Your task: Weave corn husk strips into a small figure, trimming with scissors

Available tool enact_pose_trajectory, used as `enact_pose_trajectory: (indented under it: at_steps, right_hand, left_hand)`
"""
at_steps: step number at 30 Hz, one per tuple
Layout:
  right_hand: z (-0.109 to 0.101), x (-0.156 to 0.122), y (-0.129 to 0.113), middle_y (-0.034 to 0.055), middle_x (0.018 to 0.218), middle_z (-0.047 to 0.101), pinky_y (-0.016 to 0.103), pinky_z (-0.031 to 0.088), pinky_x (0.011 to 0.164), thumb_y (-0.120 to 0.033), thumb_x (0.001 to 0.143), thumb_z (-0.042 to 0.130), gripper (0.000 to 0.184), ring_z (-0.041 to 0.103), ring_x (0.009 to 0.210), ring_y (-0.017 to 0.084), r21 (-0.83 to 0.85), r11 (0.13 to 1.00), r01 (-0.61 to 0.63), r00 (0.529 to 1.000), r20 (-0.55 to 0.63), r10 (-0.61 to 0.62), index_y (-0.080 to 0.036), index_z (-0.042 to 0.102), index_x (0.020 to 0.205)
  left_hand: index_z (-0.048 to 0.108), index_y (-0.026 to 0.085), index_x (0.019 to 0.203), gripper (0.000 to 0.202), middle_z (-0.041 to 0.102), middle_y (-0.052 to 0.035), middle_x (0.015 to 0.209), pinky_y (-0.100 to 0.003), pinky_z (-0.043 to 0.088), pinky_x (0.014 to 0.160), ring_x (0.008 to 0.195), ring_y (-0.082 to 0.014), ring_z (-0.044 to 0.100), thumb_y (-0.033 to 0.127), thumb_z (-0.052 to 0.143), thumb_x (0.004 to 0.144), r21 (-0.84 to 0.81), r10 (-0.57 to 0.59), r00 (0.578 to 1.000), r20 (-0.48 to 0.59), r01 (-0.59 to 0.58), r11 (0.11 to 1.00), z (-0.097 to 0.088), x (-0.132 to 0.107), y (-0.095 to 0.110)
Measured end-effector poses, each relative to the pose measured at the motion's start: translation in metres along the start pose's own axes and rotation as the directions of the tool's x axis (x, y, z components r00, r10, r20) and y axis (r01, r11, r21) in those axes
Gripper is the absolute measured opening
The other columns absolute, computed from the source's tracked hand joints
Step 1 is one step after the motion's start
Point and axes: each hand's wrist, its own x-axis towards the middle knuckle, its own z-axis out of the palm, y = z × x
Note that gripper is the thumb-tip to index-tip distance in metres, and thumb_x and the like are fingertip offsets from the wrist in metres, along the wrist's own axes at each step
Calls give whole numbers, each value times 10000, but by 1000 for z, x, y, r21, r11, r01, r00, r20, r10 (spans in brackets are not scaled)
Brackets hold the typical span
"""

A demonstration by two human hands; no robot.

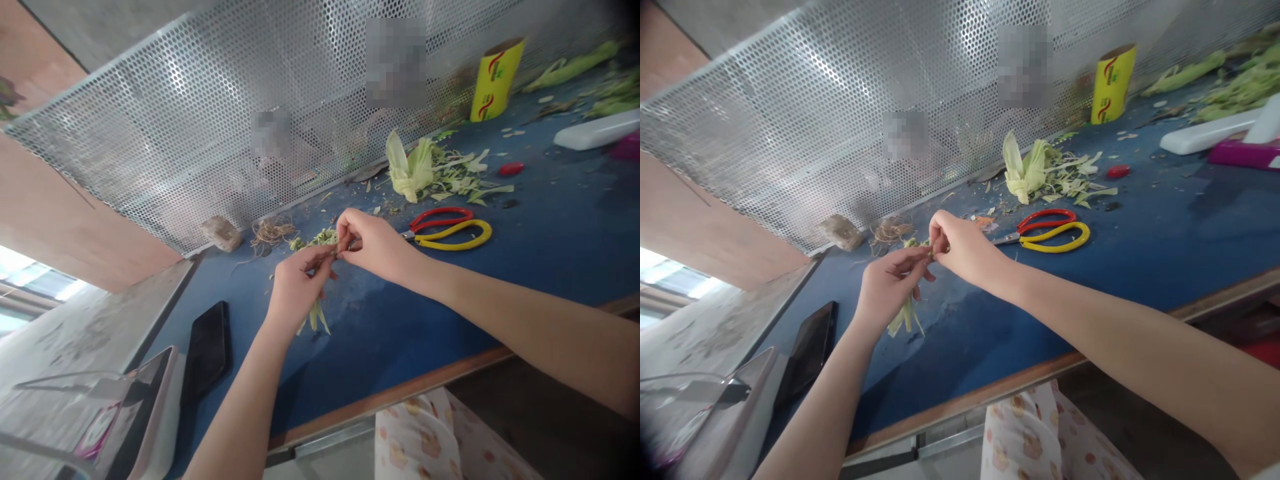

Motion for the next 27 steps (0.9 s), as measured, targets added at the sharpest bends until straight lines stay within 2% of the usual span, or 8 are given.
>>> enact_pose_trajectory:
  at_steps: [4, 9, 11, 14, 18, 22, 27]
  right_hand:
    - [3, -2, 0, -31, 661, 542, 217, 380, 552, -48, 653, 475, 225, 523, 572, 99, -166, 985, 35, 997, -61, -45, -204, 378, 784]
    - [4, -3, -3, -7, 704, 539, 226, 364, 573, -60, 680, 471, 213, 531, 630, 123, -315, 946, 76, 988, -104, -114, -200, 392, 819]
    - [3, -3, -3, 1, 724, 554, 229, 371, 578, -85, 706, 483, 209, 539, 639, 129, -314, 946, 75, 989, -100, -112, -200, 397, 858]
    - [1, -3, -4, -2, 740, 572, 228, 383, 577, -102, 733, 488, 226, 538, 612, 119, -281, 957, 79, 990, -94, -109, -207, 395, 910]
    - [-2, -5, -10, -20, 747, 577, 217, 401, 596, -91, 739, 489, 250, 537, 604, 100, -223, 968, 120, 984, -104, -146, -218, 389, 930]
    - [-2, -7, -14, -23, 758, 586, 224, 415, 631, -107, 749, 498, 231, 562, 651, 106, -188, 972, 141, 982, -100, -162, -222, 392, 920]
    - [-2, -7, -14, -18, 771, 597, 231, 418, 648, -121, 762, 503, 213, 580, 692, 119, -194, 971, 142, 981, -100, -163, -224, 404, 921]
  left_hand:
    - [648, 174, 938, 215, 672, -47, 777, -171, 474, 378, 582, -139, 639, 216, 536, 759, 132, 58, 998, -14, -56, 990, 2, 0, -4]
    - [618, 195, 998, 256, 678, -50, 834, -197, 508, 478, 668, -156, 655, 213, 551, 751, 233, 120, 991, -54, -105, 967, 5, -1, -4]
    - [586, 192, 1031, 286, 675, -47, 821, -201, 514, 498, 689, -162, 657, 240, 568, 749, 178, 112, 990, -86, -95, 979, 6, -2, 0]
    - [505, 176, 1085, 328, 662, -50, 781, -200, 510, 450, 687, -175, 659, 323, 522, 792, -52, 16, 990, -140, -24, 998, 5, -1, 5]
    - [390, 180, 1153, 422, 646, -73, 867, -197, 489, 349, 677, -193, 658, 308, 542, 782, -331, -132, 981, -139, 79, 940, 3, 3, 6]
    - [274, 220, 1267, 647, 621, -90, 1000, -200, 517, 372, 721, -193, 658, 200, 616, 718, -374, -124, 982, -146, 61, 925, 2, 4, 3]
    - [241, 188, 1315, 720, 659, -46, 811, -193, 506, 346, 691, -195, 651, 174, 618, 701, -300, -87, 981, -174, 31, 953, 1, 2, 4]
